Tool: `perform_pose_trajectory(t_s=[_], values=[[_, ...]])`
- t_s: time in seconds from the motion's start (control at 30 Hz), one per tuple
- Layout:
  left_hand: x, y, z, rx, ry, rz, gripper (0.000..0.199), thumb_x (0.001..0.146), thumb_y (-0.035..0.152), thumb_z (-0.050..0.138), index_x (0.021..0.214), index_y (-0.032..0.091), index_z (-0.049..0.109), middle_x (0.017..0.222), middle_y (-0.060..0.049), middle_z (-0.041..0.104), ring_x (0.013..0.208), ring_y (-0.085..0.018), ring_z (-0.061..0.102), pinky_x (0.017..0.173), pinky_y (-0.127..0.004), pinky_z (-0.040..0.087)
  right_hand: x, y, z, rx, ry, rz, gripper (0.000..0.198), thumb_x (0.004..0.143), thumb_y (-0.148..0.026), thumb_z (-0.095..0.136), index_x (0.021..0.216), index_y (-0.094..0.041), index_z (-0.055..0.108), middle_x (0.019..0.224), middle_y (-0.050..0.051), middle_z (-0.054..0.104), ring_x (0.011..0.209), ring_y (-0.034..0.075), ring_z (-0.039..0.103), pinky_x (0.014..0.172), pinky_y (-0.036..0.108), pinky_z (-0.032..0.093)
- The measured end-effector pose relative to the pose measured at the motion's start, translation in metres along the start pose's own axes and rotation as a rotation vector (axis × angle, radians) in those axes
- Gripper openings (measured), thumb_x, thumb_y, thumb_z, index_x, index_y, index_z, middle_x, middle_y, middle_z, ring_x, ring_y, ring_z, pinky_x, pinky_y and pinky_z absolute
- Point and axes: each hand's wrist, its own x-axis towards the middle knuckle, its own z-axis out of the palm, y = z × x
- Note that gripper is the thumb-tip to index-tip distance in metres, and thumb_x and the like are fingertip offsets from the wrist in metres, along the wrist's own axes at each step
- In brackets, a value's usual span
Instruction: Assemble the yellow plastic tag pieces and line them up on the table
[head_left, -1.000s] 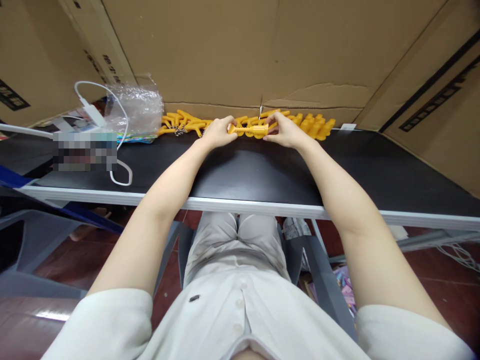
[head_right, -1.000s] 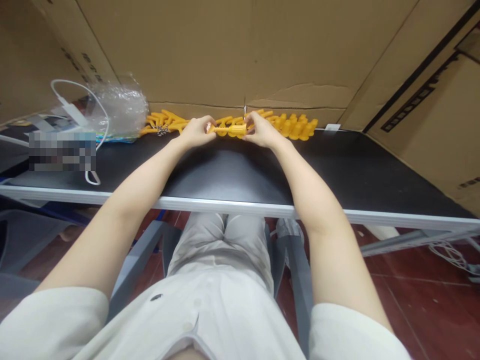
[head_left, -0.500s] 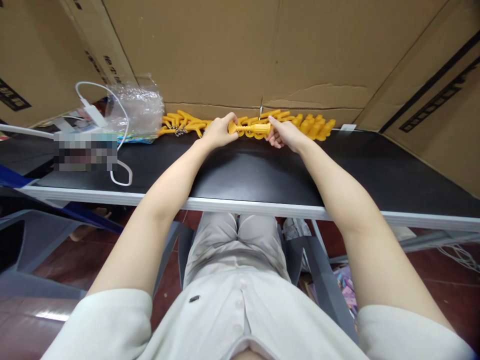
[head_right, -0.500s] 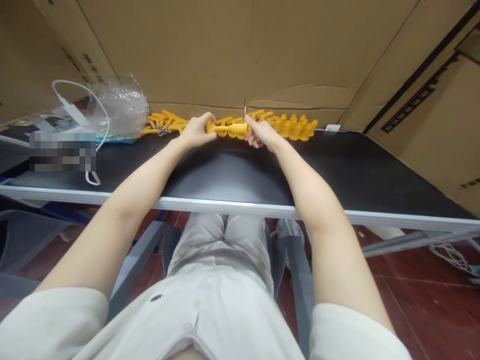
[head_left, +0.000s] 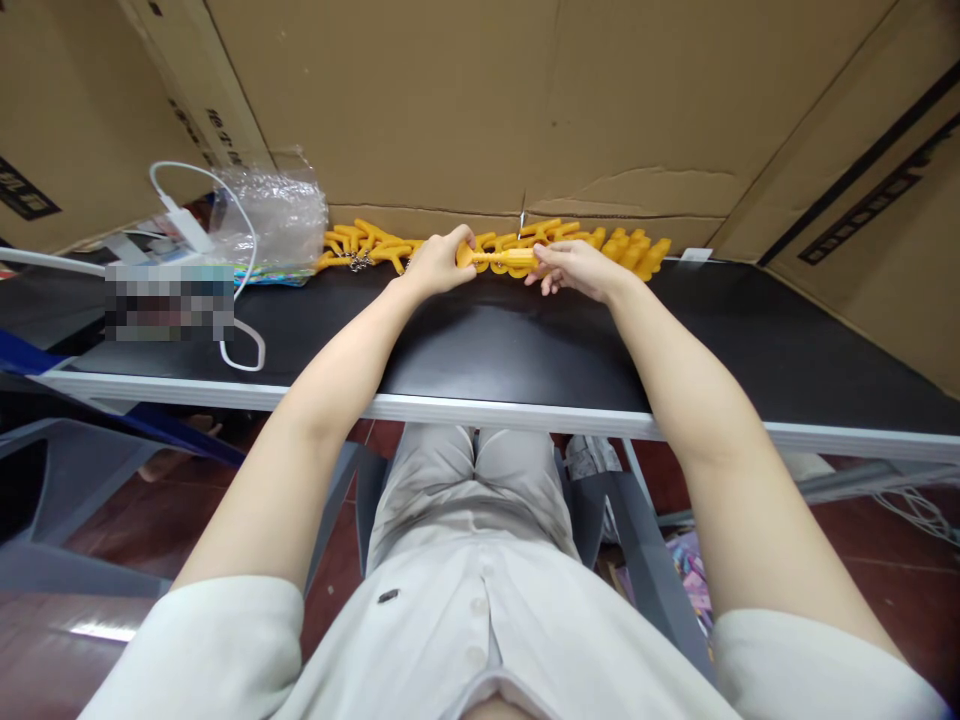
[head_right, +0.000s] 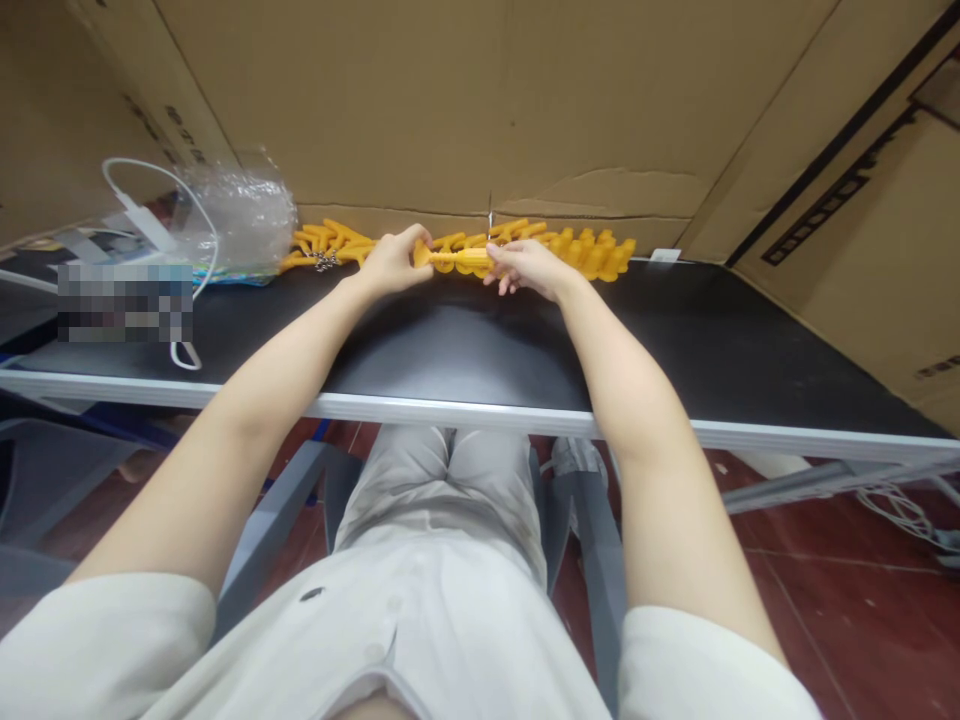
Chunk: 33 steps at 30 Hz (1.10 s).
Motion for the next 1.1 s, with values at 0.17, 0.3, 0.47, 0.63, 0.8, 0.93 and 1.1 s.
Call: perform_pose_trajectory(t_s=[0.17, 0.3, 0.47, 0.63, 0.8, 0.93, 1.1], values=[[-0.002, 0.005, -0.001, 0.004, -0.005, 0.007, 0.047, 0.084, 0.024, 0.072, 0.131, 0.025, 0.072, 0.097, -0.006, 0.078, 0.098, -0.031, 0.073, 0.098, -0.044, 0.057, 0.012, 0.009, 0.002, -0.03, 0.032, 0.039, 0.067, 0.101, -0.087, 0.064, 0.094, -0.021, 0.069, 0.06, 0.005, 0.068, 0.042, 0.014, 0.056, 0.042, 0.025, 0.045], [-0.001, 0.004, 0.0, -0.039, 0.008, 0.026, 0.046, 0.084, 0.025, 0.072, 0.13, 0.026, 0.071, 0.097, -0.006, 0.079, 0.101, -0.032, 0.075, 0.099, -0.043, 0.058, 0.018, 0.013, 0.005, -0.038, 0.056, 0.031, 0.08, 0.093, -0.1, 0.059, 0.095, -0.022, 0.073, 0.049, 0.001, 0.055, 0.038, 0.016, 0.05, 0.04, 0.029, 0.046], [-0.001, 0.005, 0.0, -0.063, 0.002, -0.002, 0.045, 0.086, 0.023, 0.075, 0.13, 0.029, 0.071, 0.097, -0.006, 0.079, 0.104, -0.032, 0.076, 0.1, -0.046, 0.059, 0.021, 0.014, 0.006, -0.033, 0.056, 0.046, 0.084, 0.093, -0.104, 0.051, 0.091, -0.023, 0.073, 0.046, 0.001, 0.051, 0.034, 0.014, 0.039, 0.035, 0.029, 0.037], [0.002, 0.002, 0.0, -0.068, -0.022, -0.036, 0.046, 0.085, 0.02, 0.077, 0.13, 0.028, 0.07, 0.1, -0.006, 0.077, 0.107, -0.032, 0.075, 0.106, -0.048, 0.057, 0.012, 0.007, -0.005, -0.062, 0.012, 0.066, 0.071, 0.096, -0.092, 0.067, 0.096, -0.021, 0.073, 0.067, 0.006, 0.072, 0.046, 0.015, 0.061, 0.044, 0.027, 0.047], [0.004, -0.005, 0.003, -0.07, 0.007, 0.001, 0.041, 0.085, 0.023, 0.075, 0.126, 0.026, 0.071, 0.094, -0.004, 0.075, 0.104, -0.032, 0.075, 0.106, -0.048, 0.057, 0.003, 0.003, -0.006, -0.059, 0.084, -0.117, 0.042, 0.087, -0.043, 0.102, 0.097, -0.021, 0.067, 0.079, 0.001, 0.078, 0.055, 0.013, 0.066, 0.053, 0.023, 0.05], [0.003, -0.003, 0.002, -0.075, 0.005, 0.009, 0.042, 0.085, 0.024, 0.075, 0.127, 0.028, 0.07, 0.096, -0.005, 0.076, 0.106, -0.033, 0.076, 0.105, -0.047, 0.057, 0.007, 0.008, -0.002, -0.092, 0.075, -0.13, 0.045, 0.096, -0.059, 0.091, 0.091, -0.022, 0.067, 0.077, 0.005, 0.077, 0.055, 0.014, 0.063, 0.054, 0.026, 0.052], [0.001, 0.001, 0.002, -0.061, 0.016, 0.027, 0.038, 0.088, 0.025, 0.075, 0.126, 0.029, 0.07, 0.095, -0.005, 0.078, 0.1, -0.032, 0.076, 0.099, -0.045, 0.058, 0.017, 0.016, -0.002, -0.083, 0.107, -0.074, 0.063, 0.098, -0.087, 0.07, 0.095, -0.024, 0.07, 0.062, 0.004, 0.067, 0.05, 0.018, 0.062, 0.053, 0.031, 0.055]])
